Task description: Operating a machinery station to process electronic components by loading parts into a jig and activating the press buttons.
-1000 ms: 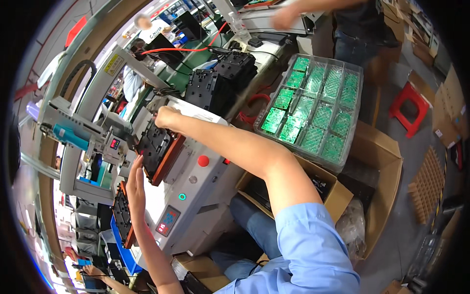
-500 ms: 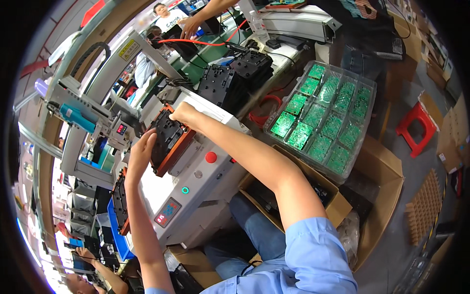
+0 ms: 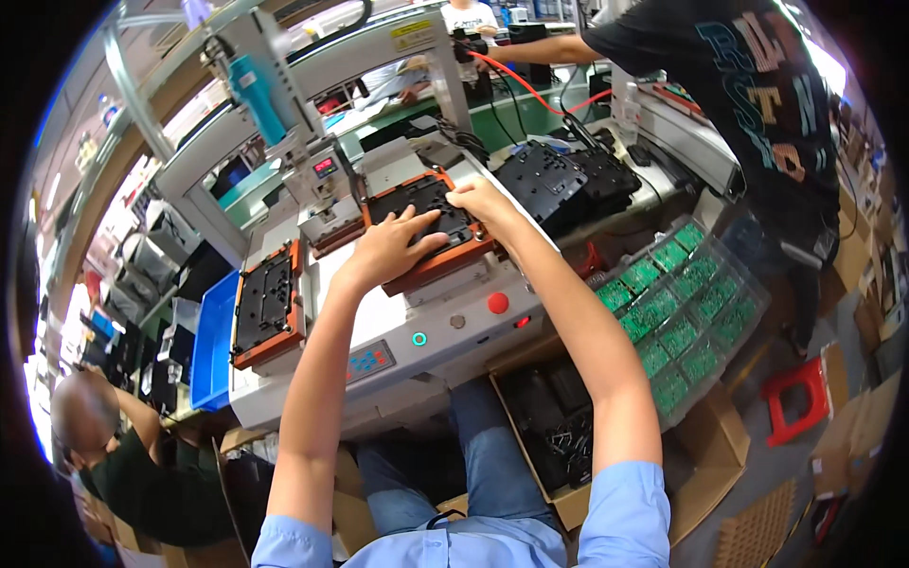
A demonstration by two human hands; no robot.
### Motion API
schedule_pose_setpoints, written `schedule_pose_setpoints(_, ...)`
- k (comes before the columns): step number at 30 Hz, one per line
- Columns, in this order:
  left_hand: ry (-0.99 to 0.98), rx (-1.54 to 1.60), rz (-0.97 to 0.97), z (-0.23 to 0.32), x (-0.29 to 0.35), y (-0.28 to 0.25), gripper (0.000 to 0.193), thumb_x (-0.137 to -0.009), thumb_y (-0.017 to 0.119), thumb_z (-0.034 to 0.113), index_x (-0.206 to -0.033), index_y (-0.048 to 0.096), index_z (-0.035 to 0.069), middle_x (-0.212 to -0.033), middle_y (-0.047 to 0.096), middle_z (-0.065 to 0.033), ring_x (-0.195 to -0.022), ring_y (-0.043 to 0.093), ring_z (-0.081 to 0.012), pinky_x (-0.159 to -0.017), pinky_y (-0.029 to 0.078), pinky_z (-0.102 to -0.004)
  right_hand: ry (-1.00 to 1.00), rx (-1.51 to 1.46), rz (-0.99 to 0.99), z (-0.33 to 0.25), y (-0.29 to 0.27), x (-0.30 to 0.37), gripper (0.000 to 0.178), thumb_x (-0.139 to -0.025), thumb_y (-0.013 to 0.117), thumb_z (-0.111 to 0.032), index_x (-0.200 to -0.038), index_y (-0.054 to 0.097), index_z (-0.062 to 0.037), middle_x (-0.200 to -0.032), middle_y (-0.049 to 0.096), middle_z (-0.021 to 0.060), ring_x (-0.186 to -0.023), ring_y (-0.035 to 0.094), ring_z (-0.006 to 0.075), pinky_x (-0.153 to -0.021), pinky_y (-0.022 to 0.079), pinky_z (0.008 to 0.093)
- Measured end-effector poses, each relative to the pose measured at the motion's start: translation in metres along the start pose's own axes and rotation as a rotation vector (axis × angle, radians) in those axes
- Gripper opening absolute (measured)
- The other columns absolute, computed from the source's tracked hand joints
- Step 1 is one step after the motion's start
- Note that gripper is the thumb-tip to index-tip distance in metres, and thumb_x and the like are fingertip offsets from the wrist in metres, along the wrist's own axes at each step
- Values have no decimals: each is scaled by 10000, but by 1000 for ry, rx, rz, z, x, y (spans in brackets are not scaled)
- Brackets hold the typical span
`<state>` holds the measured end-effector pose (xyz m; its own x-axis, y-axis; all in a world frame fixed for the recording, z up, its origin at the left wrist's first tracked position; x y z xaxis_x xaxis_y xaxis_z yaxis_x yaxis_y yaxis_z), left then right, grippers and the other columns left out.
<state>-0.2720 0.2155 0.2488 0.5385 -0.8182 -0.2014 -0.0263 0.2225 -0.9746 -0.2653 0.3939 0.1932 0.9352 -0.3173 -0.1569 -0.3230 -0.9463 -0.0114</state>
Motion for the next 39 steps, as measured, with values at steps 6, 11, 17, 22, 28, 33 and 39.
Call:
schedule_pose_setpoints(6, 24, -20, 24, 1, -3, 6, 591, -878, 453, 619, -1317, 531, 231, -1362, 450, -243, -1188, 484, -436, -967, 426, -465, -178, 807, 407, -37, -16, -32, 367, -793, 690, -359, -974, 673, -40, -909, 684, 154, -835, 668, 273, -736, 501, 374)
schedule_pose_setpoints(11, 46, -47, 41, 4, -3, 6, 602, -873, 446, 630, -1319, 529, 234, -1366, 456, -219, -1207, 469, -442, -956, 439, -476, -8, 1187, 289, -44, 13, -62, 466, -803, 632, -457, -1005, 665, -39, -1003, 663, 216, -965, 643, 350, -804, 510, 446)
schedule_pose_setpoints(17, -13, -4, 9, 0, -2, 2, 600, -876, 452, 619, -1331, 517, 234, -1406, 421, -194, -1260, 415, -448, -991, 409, -486, -9, 1500, 199, -54, 48, -83, 260, -767, 617, -204, -971, 716, -76, -1023, 681, 161, -977, 662, 282, -819, 526, 389)
schedule_pose_setpoints(22, 8, -4, 39, 5, -2, 1, 572, -894, 451, 590, -1333, 515, 230, -1392, 429, -216, -1254, 420, -447, -1001, 400, -473, 154, 901, 312, -47, 23, -83, 441, -753, 520, -253, -1075, 651, 17, -1166, 596, 262, -1127, 559, 401, -954, 438, 443)
schedule_pose_setpoints(28, 21, -20, 45, 9, 0, 4, 561, -898, 447, 585, -1333, 514, 237, -1386, 435, -217, -1243, 435, -440, -986, 414, -466, -15, 1119, 332, -69, 17, -53, 461, -815, 619, -462, -1022, 665, -53, -1075, 646, 168, -1041, 603, 347, -885, 466, 443)
schedule_pose_setpoints(33, 30, -32, 97, 5, 4, 7, 548, -901, 453, 574, -1310, 532, 218, -1368, 453, -220, -1235, 445, -437, -966, 432, -463, -533, 1529, 635, -132, -21, 104, 384, -789, 697, -295, -1109, 579, -118, -1020, 611, 124, -1020, 557, 289, -913, 423, 403)
schedule_pose_setpoints(39, 59, -47, 191, -5, 2, 12, 495, -916, 464, 519, -1274, 557, 190, -1285, 516, -175, -1114, 521, -403, -894, 459, -475, -79, 1347, 393, -77, -128, 282, 578, -757, 708, -185, -1271, 482, -48, -1280, 502, 161, -1218, 437, 348, -1027, 343, 411)
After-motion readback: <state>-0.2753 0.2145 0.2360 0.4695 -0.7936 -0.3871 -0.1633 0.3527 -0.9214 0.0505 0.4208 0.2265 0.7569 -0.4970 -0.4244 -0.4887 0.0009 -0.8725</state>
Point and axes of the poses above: each hand's wrist, its own x-axis away from the middle knuckle, its own y-axis out of the palm, z = x × y, the point moved 5 cm from there along -x, towards the middle knuckle
